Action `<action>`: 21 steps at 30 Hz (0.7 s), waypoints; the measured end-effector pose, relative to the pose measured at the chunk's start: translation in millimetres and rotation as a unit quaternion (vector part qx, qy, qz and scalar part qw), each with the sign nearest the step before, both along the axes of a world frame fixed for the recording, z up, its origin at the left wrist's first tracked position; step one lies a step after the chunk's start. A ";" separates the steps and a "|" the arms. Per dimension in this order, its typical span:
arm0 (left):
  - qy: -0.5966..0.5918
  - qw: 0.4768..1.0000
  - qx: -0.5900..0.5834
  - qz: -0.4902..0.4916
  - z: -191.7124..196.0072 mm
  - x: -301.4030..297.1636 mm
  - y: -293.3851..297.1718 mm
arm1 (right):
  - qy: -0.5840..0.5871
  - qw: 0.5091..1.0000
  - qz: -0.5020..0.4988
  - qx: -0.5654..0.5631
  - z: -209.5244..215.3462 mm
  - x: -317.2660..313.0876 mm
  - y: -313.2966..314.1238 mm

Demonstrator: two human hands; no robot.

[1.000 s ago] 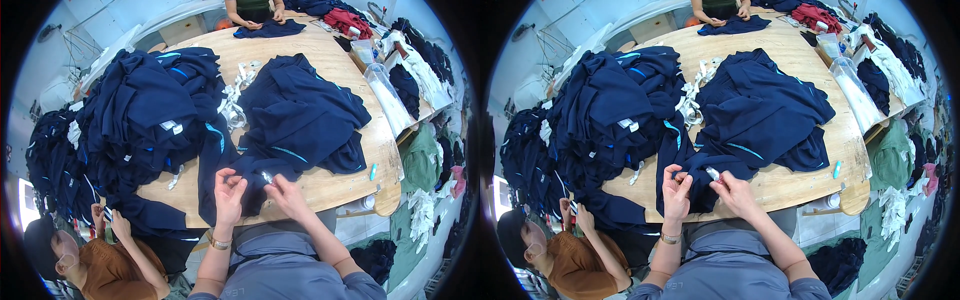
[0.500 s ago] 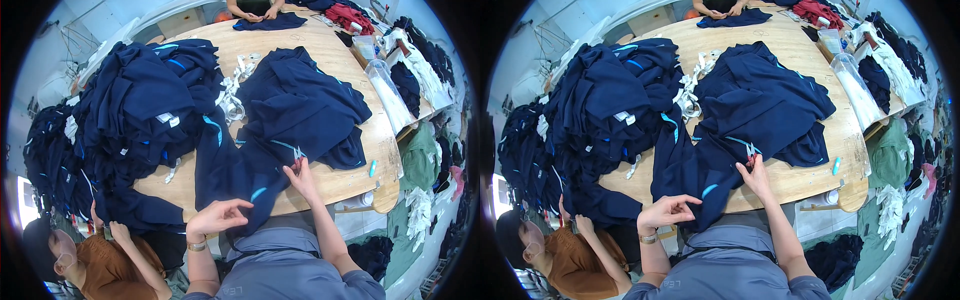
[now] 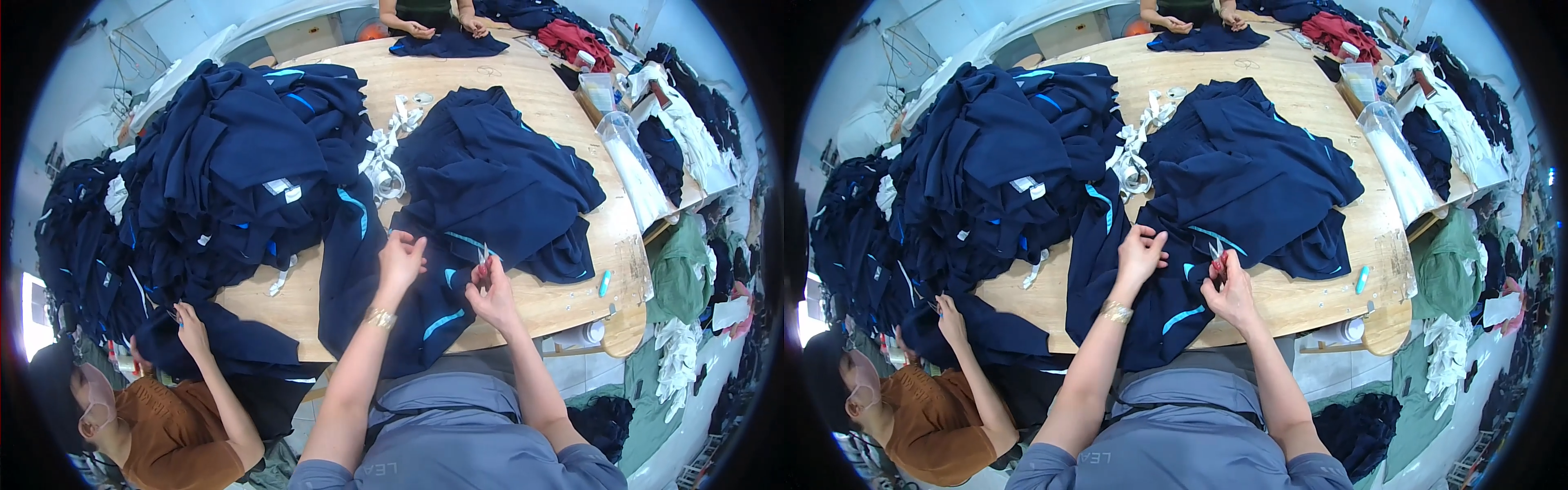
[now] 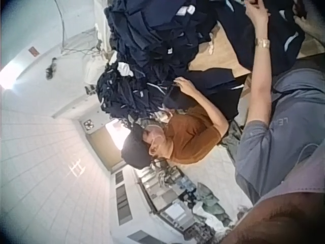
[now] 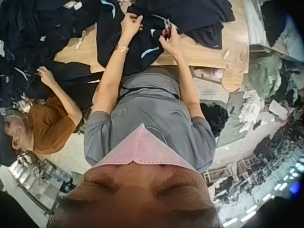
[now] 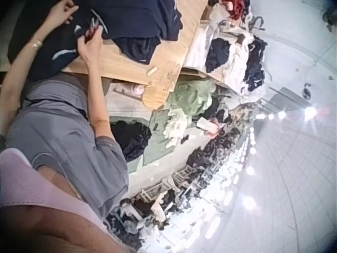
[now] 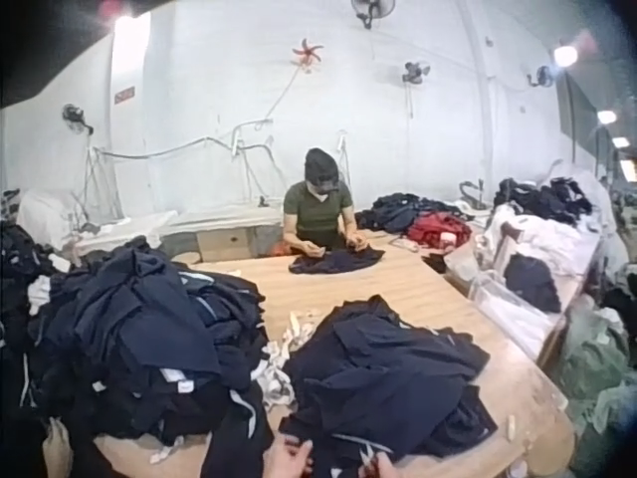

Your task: Trimming excess threads from navy blue clothing items using small scissors at a workshop table.

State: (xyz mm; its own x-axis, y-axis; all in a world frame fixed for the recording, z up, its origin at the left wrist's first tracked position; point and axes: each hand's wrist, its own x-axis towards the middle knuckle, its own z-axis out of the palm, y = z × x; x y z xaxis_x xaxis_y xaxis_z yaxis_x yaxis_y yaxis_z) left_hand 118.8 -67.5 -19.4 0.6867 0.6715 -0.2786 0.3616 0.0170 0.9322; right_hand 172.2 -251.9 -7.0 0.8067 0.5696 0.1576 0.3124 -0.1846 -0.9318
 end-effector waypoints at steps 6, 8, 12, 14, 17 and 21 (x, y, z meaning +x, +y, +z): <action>0.143 0.941 0.307 -0.014 -44.6 15.5 -7.6 | 0.002 0.995 -0.022 -0.098 -19.3 0.9 -33.7; 0.095 0.945 0.311 0.016 -49.1 12.5 -3.5 | -0.022 0.993 -0.033 -0.108 -21.6 1.7 -37.0; -0.023 0.981 0.191 -0.038 -53.6 -5.9 5.9 | -0.099 0.988 -0.110 -0.049 -16.8 15.9 -25.1; -0.074 0.997 0.009 -0.035 -44.9 -19.0 9.8 | -0.058 0.992 -0.111 -0.006 -16.3 24.8 -11.3; -0.178 0.973 -0.144 -0.016 -15.4 -41.8 13.4 | 0.005 0.994 -0.105 0.015 -22.6 34.4 0.7; -0.341 0.869 -0.359 -0.020 27.0 -77.7 18.8 | 0.036 0.995 -0.089 0.037 -25.4 34.2 5.1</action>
State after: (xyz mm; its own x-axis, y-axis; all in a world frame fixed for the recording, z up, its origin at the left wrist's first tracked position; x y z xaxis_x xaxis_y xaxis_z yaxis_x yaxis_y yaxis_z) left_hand 41.0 -48.6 7.6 0.8751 0.4646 -0.1353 -0.2568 0.6829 0.6839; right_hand 206.3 -246.8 -32.3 0.9042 0.4063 0.1320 0.2130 -0.1610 -0.9637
